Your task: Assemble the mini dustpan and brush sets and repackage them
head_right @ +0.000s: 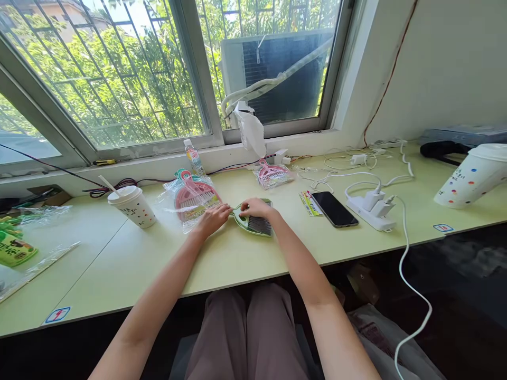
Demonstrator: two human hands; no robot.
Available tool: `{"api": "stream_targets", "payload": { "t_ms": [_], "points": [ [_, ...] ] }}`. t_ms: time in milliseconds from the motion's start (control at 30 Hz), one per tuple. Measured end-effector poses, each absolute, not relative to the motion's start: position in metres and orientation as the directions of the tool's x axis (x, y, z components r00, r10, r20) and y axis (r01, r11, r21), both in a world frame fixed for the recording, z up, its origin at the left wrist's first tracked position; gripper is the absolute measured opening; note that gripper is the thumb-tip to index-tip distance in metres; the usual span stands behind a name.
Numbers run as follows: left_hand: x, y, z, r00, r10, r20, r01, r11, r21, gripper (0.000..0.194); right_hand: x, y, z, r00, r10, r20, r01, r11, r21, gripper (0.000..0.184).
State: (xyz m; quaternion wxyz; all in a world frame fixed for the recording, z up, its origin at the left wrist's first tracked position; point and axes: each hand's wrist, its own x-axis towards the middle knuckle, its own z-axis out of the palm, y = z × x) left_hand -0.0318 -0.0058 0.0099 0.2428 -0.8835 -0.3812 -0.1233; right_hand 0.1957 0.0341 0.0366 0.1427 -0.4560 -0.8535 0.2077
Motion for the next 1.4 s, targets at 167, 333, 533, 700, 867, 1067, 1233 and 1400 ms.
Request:
{"api": "stream_targets", "payload": {
  "t_ms": [167, 333, 533, 700, 867, 1067, 1233, 1400],
  "points": [
    [-0.025, -0.013, 0.021, 0.736, 0.575, 0.358, 0.677, -0.609, -0.412, 0.04, 0.192, 0.034, 0.034, -0.547, 0.833, 0.085, 0.699, 0.51, -0.501, 0.022],
    [-0.022, -0.017, 0.027, 0.729, 0.621, 0.289, 0.679, -0.6, -0.423, 0.034, 0.19, 0.034, 0.031, -0.559, 0.822, 0.103, 0.658, 0.517, -0.547, 0.021],
    [-0.028, -0.017, 0.021, 0.691, 0.649, 0.319, 0.721, -0.581, -0.379, 0.04, 0.191, 0.033, 0.037, -0.563, 0.819, 0.106, 0.617, 0.503, -0.605, 0.024],
    [-0.028, -0.015, 0.017, 0.686, 0.648, 0.331, 0.727, -0.595, -0.342, 0.041, 0.193, 0.029, 0.043, -0.562, 0.822, 0.089, 0.631, 0.496, -0.597, 0.024],
    [-0.027, -0.013, 0.015, 0.696, 0.643, 0.32, 0.717, -0.595, -0.364, 0.041, 0.193, 0.028, 0.043, -0.557, 0.825, 0.09, 0.637, 0.494, -0.591, 0.025],
    [-0.029, -0.011, 0.012, 0.693, 0.64, 0.331, 0.72, -0.6, -0.348, 0.04, 0.193, 0.027, 0.045, -0.558, 0.825, 0.084, 0.639, 0.493, -0.591, 0.025],
    [-0.029, -0.011, 0.011, 0.7, 0.631, 0.335, 0.714, -0.608, -0.347, 0.04, 0.194, 0.027, 0.043, -0.564, 0.82, 0.098, 0.615, 0.496, -0.613, 0.027],
    [-0.027, -0.01, 0.012, 0.691, 0.638, 0.34, 0.723, -0.605, -0.334, 0.038, 0.194, 0.029, 0.041, -0.562, 0.823, 0.085, 0.624, 0.489, -0.609, 0.025]
  ]
}}
